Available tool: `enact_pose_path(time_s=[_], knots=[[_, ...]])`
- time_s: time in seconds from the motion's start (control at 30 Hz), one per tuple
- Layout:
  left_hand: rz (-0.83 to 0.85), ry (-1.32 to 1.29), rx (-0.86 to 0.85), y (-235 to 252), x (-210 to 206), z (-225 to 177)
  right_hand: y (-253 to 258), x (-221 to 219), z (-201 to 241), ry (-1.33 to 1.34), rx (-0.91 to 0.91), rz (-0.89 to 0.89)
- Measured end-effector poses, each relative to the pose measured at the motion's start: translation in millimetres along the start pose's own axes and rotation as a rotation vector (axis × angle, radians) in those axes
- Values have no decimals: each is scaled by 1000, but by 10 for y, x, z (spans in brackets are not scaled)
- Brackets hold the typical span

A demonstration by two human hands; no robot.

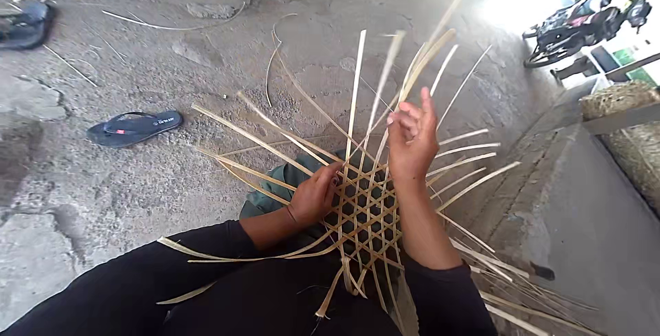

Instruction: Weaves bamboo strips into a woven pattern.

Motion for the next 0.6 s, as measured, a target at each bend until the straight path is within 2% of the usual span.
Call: enact_pose_path(time_s=[0.07, 0.1, 0.17, 0.23, 0.3, 0.33, 0.4, 0.47, 0.6], knots=[[-1, -14, -7, -11, 6, -6, 85, -226, 115, 136, 83, 65], [-8, -20, -24, -17, 11, -13, 97, -435, 58, 186, 48, 182], [0, -12, -61, -27, 9, -58, 14, -923, -187, 168, -85, 507], [17, 4, -95, -22, -10, -124, -197, -1290, -380, 31, -220, 847], [34, 10, -113, -13, -51, -152, -442, -1484, -446, -105, -326, 1162], [37, 17, -118, -6, -71, -152, -513, -1527, -463, -151, -353, 1261], [48, 29, -96, 26, -93, -129, -538, -1540, -439, -184, -362, 1338], [80, 34, -39, 65, -101, -89, -531, -1514, -380, -108, -341, 1339], [100, -8, -43, 98, -111, -64, -557, -1421, -356, 124, -380, 1233]])
Point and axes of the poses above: each hand's wrist, its own y-axis towards the middle knuckle, its own x-axis out of the back of the hand, z = x × y, the point moved 10 cm from there along y, towards the middle knuckle, and after that the axes turned 7 degrees about -z, right-handed, at the moved point
